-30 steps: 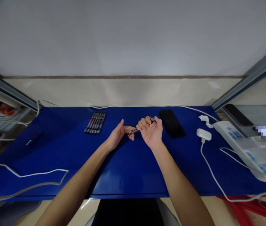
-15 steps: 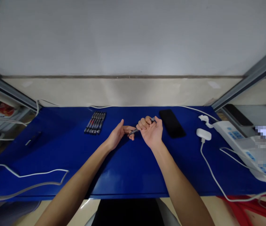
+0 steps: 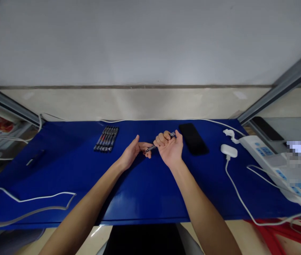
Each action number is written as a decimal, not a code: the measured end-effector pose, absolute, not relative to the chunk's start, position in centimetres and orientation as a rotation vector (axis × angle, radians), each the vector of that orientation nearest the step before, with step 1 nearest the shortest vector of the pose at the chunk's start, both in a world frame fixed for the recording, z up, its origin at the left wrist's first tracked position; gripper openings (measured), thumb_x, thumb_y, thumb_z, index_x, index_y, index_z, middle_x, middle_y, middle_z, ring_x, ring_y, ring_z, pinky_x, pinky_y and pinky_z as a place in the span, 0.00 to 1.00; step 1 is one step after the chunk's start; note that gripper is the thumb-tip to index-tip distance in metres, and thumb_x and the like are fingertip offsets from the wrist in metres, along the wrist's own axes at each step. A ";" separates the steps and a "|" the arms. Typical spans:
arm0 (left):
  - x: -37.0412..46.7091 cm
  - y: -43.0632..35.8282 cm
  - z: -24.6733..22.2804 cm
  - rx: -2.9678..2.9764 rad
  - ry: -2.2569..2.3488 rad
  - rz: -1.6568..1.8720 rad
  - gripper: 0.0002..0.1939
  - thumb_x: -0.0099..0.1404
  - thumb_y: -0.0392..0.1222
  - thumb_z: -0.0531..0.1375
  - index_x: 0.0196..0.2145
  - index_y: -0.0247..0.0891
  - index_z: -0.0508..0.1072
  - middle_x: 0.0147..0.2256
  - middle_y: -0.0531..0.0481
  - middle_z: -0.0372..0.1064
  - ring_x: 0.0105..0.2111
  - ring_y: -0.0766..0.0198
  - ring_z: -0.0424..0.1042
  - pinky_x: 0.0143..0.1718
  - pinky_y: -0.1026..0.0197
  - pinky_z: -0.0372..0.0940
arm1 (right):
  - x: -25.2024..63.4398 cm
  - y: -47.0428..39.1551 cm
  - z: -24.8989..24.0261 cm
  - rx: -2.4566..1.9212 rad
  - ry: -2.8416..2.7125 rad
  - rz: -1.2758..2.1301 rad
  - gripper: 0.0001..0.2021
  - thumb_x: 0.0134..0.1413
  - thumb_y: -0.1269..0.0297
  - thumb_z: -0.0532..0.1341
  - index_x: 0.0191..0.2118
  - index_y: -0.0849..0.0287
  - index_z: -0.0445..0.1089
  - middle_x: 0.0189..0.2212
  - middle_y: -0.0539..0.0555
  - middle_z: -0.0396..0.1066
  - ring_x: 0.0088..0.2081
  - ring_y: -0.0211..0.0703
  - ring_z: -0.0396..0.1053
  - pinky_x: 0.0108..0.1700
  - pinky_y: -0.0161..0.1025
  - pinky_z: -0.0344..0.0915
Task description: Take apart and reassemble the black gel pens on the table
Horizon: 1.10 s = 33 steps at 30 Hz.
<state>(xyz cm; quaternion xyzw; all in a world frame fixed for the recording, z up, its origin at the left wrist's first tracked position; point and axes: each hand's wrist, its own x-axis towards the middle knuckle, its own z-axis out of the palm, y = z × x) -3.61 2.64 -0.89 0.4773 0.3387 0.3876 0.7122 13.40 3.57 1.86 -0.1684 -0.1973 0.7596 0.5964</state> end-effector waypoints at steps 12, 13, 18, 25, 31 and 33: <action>-3.6 2.6 -0.8 1.063 0.762 0.863 0.40 0.70 0.64 0.40 0.43 0.26 0.78 0.26 0.41 0.75 0.28 0.59 0.69 0.36 0.56 0.59 | 13.4 3.7 1.8 -0.407 -0.442 1.764 0.20 0.64 0.53 0.45 0.22 0.55 0.47 0.20 0.45 0.41 0.21 0.38 0.46 0.26 0.37 0.55; -3.6 2.6 -0.8 1.060 0.765 0.861 0.40 0.70 0.65 0.40 0.43 0.26 0.78 0.26 0.41 0.74 0.28 0.59 0.69 0.37 0.56 0.59 | 13.4 3.7 1.8 -0.409 -0.441 1.763 0.20 0.64 0.54 0.45 0.22 0.55 0.47 0.20 0.45 0.40 0.21 0.38 0.46 0.26 0.37 0.55; -3.5 2.6 -0.7 1.060 0.785 0.857 0.40 0.69 0.65 0.40 0.43 0.26 0.78 0.26 0.41 0.74 0.28 0.59 0.68 0.37 0.56 0.59 | 13.4 3.6 1.8 -0.401 -0.432 1.765 0.19 0.63 0.53 0.46 0.22 0.55 0.46 0.20 0.45 0.41 0.21 0.38 0.46 0.26 0.37 0.55; -3.5 2.7 -0.9 1.062 0.781 0.859 0.40 0.69 0.65 0.40 0.43 0.26 0.77 0.26 0.41 0.74 0.28 0.59 0.69 0.36 0.56 0.58 | 13.3 3.6 1.9 -0.390 -0.417 1.767 0.19 0.63 0.53 0.46 0.23 0.55 0.46 0.19 0.45 0.41 0.22 0.38 0.45 0.26 0.37 0.55; -3.6 2.7 -0.9 1.051 0.772 0.864 0.39 0.70 0.64 0.41 0.43 0.26 0.78 0.26 0.41 0.74 0.28 0.59 0.69 0.36 0.56 0.59 | 13.4 3.6 1.9 -0.408 -0.426 1.764 0.19 0.63 0.52 0.47 0.22 0.55 0.47 0.20 0.45 0.42 0.22 0.38 0.46 0.26 0.37 0.55; -3.6 2.7 -1.0 1.055 0.773 0.864 0.39 0.69 0.64 0.41 0.43 0.26 0.78 0.26 0.41 0.74 0.28 0.59 0.69 0.36 0.56 0.59 | 13.4 3.6 1.9 -0.434 -0.444 1.759 0.20 0.63 0.52 0.47 0.22 0.55 0.47 0.20 0.46 0.42 0.22 0.38 0.46 0.26 0.37 0.55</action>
